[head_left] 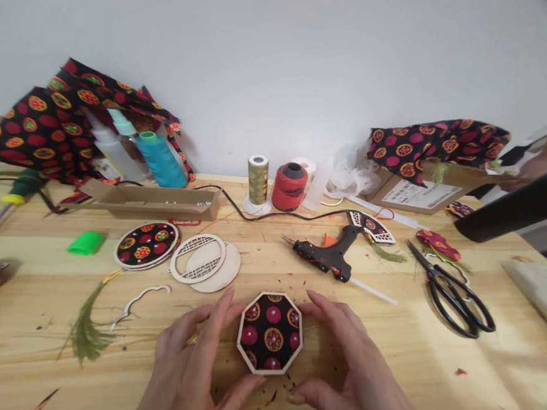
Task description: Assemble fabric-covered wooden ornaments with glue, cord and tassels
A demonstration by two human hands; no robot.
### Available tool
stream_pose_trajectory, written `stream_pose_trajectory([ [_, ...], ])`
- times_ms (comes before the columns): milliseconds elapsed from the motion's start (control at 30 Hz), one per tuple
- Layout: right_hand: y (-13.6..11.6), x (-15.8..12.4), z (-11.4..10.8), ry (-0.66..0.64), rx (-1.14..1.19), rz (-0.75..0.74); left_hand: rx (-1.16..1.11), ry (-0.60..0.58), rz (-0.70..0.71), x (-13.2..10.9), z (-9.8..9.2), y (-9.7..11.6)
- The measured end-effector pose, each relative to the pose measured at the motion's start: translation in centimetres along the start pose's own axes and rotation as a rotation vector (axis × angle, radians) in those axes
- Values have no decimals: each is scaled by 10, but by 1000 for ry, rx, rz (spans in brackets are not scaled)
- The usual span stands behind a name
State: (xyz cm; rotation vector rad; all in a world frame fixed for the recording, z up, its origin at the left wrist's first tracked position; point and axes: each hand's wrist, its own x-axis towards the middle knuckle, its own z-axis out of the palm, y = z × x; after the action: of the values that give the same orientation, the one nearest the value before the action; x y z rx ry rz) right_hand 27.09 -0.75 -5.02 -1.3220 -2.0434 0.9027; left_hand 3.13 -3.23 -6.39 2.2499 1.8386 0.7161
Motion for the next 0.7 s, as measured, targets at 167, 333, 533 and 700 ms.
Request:
stream_pose_trajectory([
  [167,-1,-1,1,5,-10,-16,13,1,5,-2,0,-1],
  [333,-2,-2,1,10,-11,-14,24,-8,-8,-4,-1,0],
  [533,-3,-2,0,9,-7,-11,27,-3,-3,-1,-1,2],
  [700,-6,-2,-2,-18,15,31,42,-10,-24,-3,-2,4],
])
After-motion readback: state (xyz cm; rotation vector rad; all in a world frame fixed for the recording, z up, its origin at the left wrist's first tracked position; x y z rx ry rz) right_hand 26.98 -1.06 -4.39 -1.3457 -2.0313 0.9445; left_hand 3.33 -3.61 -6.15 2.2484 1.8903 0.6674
